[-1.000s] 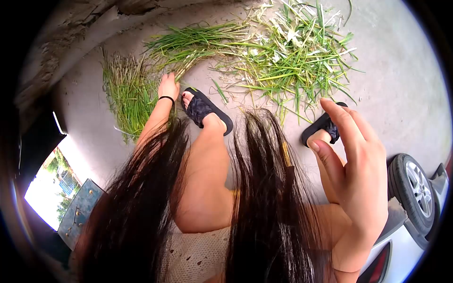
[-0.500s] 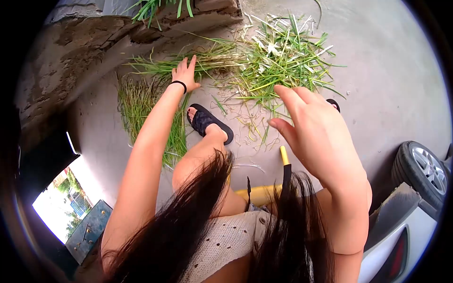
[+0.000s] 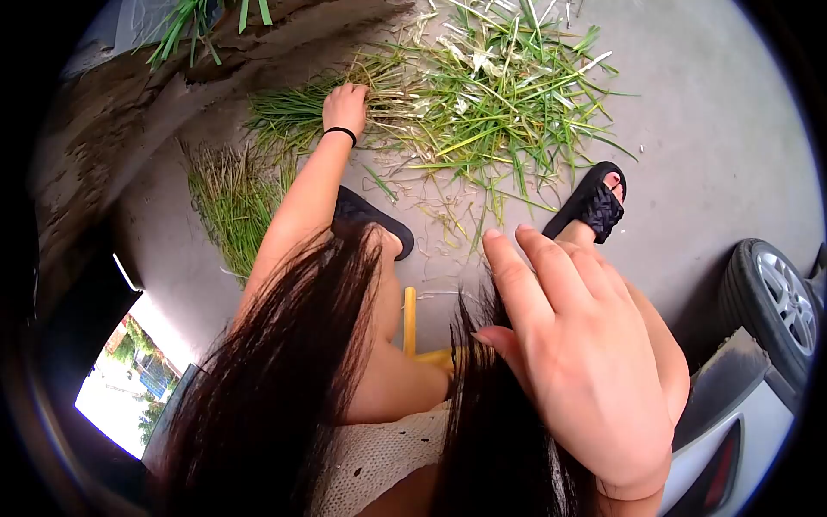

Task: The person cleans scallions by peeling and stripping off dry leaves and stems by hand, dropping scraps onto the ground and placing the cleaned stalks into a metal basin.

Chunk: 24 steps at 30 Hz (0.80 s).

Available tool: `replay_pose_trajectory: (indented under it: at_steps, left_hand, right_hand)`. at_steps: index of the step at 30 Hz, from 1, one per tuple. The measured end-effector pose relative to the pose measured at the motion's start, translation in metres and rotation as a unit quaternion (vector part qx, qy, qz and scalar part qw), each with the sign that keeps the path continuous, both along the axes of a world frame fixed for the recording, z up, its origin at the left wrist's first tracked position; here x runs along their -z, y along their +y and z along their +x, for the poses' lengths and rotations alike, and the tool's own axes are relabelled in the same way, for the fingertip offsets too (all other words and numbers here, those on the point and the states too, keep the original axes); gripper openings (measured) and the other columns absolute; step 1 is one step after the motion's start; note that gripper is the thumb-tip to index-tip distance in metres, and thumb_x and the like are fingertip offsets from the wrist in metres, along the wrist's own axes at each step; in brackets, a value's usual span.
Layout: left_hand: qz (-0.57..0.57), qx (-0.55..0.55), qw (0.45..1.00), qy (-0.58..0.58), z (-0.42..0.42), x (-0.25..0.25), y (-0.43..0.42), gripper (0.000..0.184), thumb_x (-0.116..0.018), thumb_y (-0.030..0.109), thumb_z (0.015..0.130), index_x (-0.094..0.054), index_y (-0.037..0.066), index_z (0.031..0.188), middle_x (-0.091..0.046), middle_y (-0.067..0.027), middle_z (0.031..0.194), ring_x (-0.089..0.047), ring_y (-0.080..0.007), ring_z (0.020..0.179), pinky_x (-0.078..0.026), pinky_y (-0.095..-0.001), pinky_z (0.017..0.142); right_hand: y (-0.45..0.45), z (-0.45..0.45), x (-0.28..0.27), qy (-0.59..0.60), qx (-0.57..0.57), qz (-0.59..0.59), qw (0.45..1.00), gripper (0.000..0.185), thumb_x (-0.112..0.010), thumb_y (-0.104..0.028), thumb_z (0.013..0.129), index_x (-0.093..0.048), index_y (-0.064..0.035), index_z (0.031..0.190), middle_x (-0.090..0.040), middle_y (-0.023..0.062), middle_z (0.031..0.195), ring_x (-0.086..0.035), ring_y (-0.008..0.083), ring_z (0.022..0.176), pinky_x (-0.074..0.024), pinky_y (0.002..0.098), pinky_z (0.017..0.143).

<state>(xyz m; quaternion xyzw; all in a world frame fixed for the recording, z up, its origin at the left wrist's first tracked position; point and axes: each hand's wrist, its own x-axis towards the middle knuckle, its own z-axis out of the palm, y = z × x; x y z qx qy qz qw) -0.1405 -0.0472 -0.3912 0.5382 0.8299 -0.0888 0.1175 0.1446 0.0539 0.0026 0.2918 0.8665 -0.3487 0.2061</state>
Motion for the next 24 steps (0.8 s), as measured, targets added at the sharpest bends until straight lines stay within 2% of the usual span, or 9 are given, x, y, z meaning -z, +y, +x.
replay_pose_trajectory:
  at_steps: [3, 4, 8, 11, 13, 17, 19, 21, 24]
  left_hand:
    - [-0.032, 0.005, 0.999, -0.004, -0.004, -0.008, 0.008, 0.018, -0.064, 0.014, 0.074, -0.057, 0.012, 0.091, -0.056, -0.0058, 0.096, -0.052, -0.0248, 0.097, -0.042, -0.0376, 0.083]
    - [0.015, 0.001, 0.999, -0.033, -0.007, -0.016, 0.005, 0.014, -0.064, 0.015, 0.076, -0.053, 0.01, 0.084, -0.058, -0.0072, 0.091, -0.055, -0.026, 0.09, -0.044, -0.0387, 0.076]
    - [0.04, -0.108, 0.983, -0.144, -0.019, -0.061, -0.01, 0.014, -0.061, 0.013, 0.078, -0.05, 0.007, 0.084, -0.058, -0.0104, 0.082, -0.058, -0.0286, 0.077, -0.045, -0.0407, 0.065]
    - [0.022, -0.118, 0.984, -0.134, -0.028, -0.075, -0.033, 0.019, -0.059, 0.014, 0.081, -0.054, 0.01, 0.098, -0.059, -0.0101, 0.092, -0.057, -0.0283, 0.085, -0.046, -0.0395, 0.072]
    - [-0.069, -0.077, 0.991, -0.089, -0.018, -0.1, -0.032, 0.027, -0.057, 0.011, 0.082, -0.053, 0.011, 0.109, -0.052, -0.0093, 0.113, -0.052, -0.0266, 0.102, -0.046, -0.0386, 0.084]
    - [-0.077, -0.012, 0.996, -0.036, -0.005, -0.063, -0.023, 0.039, -0.054, 0.007, 0.082, -0.05, 0.013, 0.12, -0.043, -0.0063, 0.13, -0.041, -0.0256, 0.119, -0.039, -0.0372, 0.096]
    - [-0.064, 0.016, 0.998, -0.024, 0.004, -0.048, -0.01, 0.041, -0.052, 0.006, 0.081, -0.049, 0.013, 0.121, -0.044, -0.0064, 0.13, -0.039, -0.0246, 0.122, -0.035, -0.0374, 0.099]
    - [-0.046, 0.061, 0.997, 0.031, 0.007, -0.028, -0.003, 0.037, -0.051, 0.006, 0.08, -0.053, 0.013, 0.116, -0.05, -0.0084, 0.122, -0.043, -0.0238, 0.116, -0.034, -0.0382, 0.097]
    - [-0.163, 0.039, 0.985, 0.029, 0.006, -0.015, 0.005, 0.024, -0.049, 0.01, 0.083, -0.059, 0.013, 0.104, -0.056, -0.0069, 0.107, -0.05, -0.0236, 0.106, -0.036, -0.0388, 0.092]
  right_hand:
    - [0.0, -0.002, 0.001, 0.009, -0.003, -0.009, 1.0, 0.058, -0.068, -0.011, 0.066, -0.048, -0.0009, 0.119, -0.051, 0.0156, 0.116, -0.05, 0.0328, 0.102, -0.0409, 0.0385, 0.088]
    - [0.0, -0.003, 0.0, 0.017, 0.0, -0.011, 1.0, 0.057, -0.068, -0.011, 0.067, -0.047, -0.0009, 0.119, -0.051, 0.0157, 0.116, -0.05, 0.0327, 0.102, -0.0409, 0.0384, 0.088]
    - [-0.002, 0.002, -0.005, 0.041, 0.0, -0.005, 0.999, 0.055, -0.067, -0.01, 0.07, -0.047, -0.0007, 0.12, -0.052, 0.0159, 0.115, -0.05, 0.0324, 0.104, -0.0408, 0.0382, 0.088]
    - [-0.008, 0.009, -0.005, 0.093, -0.005, 0.003, 0.996, 0.049, -0.065, -0.011, 0.072, -0.047, 0.0015, 0.116, -0.053, 0.0153, 0.106, -0.051, 0.0308, 0.098, -0.0412, 0.0375, 0.085]
    - [-0.012, 0.014, -0.002, 0.141, -0.015, 0.023, 0.99, 0.042, -0.061, -0.013, 0.075, -0.049, 0.0051, 0.111, -0.054, 0.0138, 0.093, -0.052, 0.0276, 0.089, -0.0418, 0.0363, 0.08]
    - [-0.016, 0.019, 0.002, 0.102, -0.029, 0.03, 0.994, 0.045, -0.063, -0.014, 0.074, -0.048, 0.0042, 0.112, -0.054, 0.0136, 0.096, -0.052, 0.0274, 0.091, -0.0422, 0.0356, 0.08]
    - [-0.016, 0.018, 0.002, 0.058, -0.021, -0.007, 0.998, 0.053, -0.067, -0.013, 0.071, -0.047, 0.004, 0.117, -0.054, 0.0168, 0.109, -0.052, 0.031, 0.099, -0.0421, 0.0365, 0.086]
    - [-0.013, 0.016, 0.006, 0.044, -0.024, -0.017, 0.999, 0.053, -0.067, -0.014, 0.07, -0.047, 0.0032, 0.116, -0.054, 0.0158, 0.109, -0.051, 0.03, 0.098, -0.042, 0.0356, 0.086]
    - [-0.005, 0.009, 0.009, 0.02, -0.018, -0.029, 0.999, 0.053, -0.066, -0.014, 0.071, -0.046, 0.0025, 0.117, -0.053, 0.015, 0.109, -0.051, 0.0291, 0.098, -0.0419, 0.0355, 0.087]
